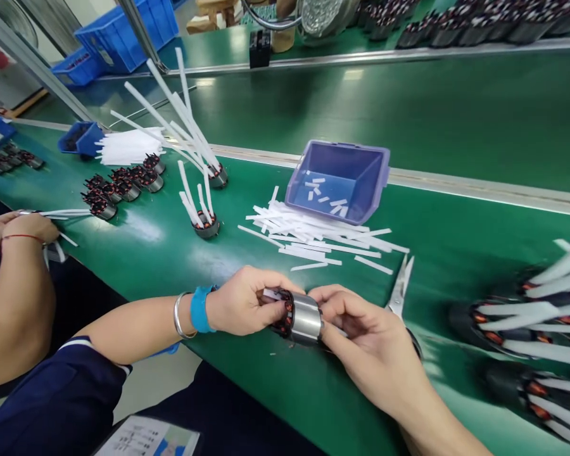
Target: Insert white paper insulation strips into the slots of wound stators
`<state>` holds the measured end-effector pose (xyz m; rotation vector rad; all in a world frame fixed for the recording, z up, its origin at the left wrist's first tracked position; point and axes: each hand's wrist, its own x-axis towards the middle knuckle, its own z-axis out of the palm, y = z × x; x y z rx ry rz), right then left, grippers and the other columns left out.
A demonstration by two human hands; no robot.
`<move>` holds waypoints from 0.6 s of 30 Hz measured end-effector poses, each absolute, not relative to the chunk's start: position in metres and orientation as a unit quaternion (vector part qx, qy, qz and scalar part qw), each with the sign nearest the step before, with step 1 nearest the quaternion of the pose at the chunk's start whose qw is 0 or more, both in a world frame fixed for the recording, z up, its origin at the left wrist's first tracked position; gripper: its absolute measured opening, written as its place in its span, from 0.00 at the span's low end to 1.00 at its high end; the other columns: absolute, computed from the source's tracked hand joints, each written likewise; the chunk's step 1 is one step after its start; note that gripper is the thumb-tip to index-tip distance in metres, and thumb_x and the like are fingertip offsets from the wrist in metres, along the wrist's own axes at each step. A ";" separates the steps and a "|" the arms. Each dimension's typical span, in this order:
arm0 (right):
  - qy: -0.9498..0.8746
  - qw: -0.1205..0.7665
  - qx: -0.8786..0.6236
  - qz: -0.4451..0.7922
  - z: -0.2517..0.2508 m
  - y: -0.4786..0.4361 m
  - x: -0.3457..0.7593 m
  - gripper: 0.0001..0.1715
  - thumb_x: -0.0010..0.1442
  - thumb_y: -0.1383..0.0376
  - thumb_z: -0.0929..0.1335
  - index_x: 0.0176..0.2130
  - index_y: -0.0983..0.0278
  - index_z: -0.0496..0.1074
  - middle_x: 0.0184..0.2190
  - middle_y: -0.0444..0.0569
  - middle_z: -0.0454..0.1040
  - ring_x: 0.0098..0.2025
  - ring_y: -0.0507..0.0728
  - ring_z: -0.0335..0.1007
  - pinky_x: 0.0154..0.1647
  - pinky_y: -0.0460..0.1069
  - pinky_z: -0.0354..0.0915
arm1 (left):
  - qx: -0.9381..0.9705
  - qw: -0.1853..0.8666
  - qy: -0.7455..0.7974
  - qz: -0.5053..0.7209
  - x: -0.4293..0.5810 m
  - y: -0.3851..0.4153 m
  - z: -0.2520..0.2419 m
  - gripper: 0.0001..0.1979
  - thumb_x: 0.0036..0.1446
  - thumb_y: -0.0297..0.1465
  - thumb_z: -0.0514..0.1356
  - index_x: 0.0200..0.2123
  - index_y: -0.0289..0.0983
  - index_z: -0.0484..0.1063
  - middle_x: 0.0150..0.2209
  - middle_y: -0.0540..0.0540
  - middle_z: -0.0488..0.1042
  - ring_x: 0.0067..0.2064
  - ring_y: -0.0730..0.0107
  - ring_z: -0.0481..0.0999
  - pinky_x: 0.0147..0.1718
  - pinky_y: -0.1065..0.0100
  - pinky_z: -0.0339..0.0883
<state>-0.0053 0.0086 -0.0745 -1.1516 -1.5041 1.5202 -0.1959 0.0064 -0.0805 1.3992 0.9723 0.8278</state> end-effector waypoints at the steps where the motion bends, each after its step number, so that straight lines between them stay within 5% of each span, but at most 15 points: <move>1: -0.580 0.343 -0.450 0.587 -0.075 0.009 -0.005 0.20 0.49 0.53 0.74 0.19 0.63 0.70 0.31 0.51 0.72 0.28 0.55 0.71 0.24 0.47 0.69 | 0.590 0.595 0.415 0.354 -0.195 0.006 -0.081 0.12 0.48 0.24 0.59 0.38 0.30 0.77 0.33 0.44 0.78 0.31 0.73 0.75 0.31 0.73 0.70; 7: -0.595 0.308 -0.455 0.586 -0.073 0.010 0.007 0.24 0.52 0.51 0.73 0.18 0.63 0.67 0.31 0.53 0.75 0.30 0.56 0.72 0.26 0.48 0.70 | 0.555 0.647 0.402 0.335 -0.196 0.006 -0.074 0.13 0.47 0.22 0.59 0.38 0.31 0.77 0.31 0.46 0.78 0.28 0.75 0.74 0.29 0.74 0.70; 11: -0.631 0.273 -0.439 0.578 -0.075 0.024 0.017 0.17 0.54 0.50 0.71 0.28 0.61 0.74 0.34 0.53 0.78 0.35 0.58 0.76 0.34 0.50 0.73 | 0.534 0.679 0.397 0.311 -0.200 0.006 -0.071 0.13 0.44 0.19 0.59 0.36 0.31 0.75 0.26 0.49 0.74 0.25 0.78 0.71 0.25 0.76 0.66; 14: -0.721 0.306 -0.472 0.404 -0.083 0.040 0.012 0.14 0.57 0.53 0.69 0.37 0.60 0.75 0.37 0.53 0.78 0.38 0.59 0.75 0.41 0.54 0.73 | 0.517 0.714 0.385 0.273 -0.201 0.006 -0.075 0.12 0.42 0.17 0.59 0.33 0.31 0.75 0.26 0.50 0.73 0.26 0.77 0.72 0.26 0.76 0.66; 18: -0.838 0.265 -0.443 0.178 -0.097 0.056 -0.008 0.13 0.59 0.60 0.64 0.35 0.64 0.75 0.38 0.57 0.74 0.39 0.62 0.72 0.39 0.57 0.70 | 0.477 0.749 0.365 0.278 -0.202 0.008 -0.081 0.09 0.43 0.20 0.63 0.32 0.32 0.76 0.28 0.48 0.76 0.30 0.75 0.75 0.31 0.75 0.69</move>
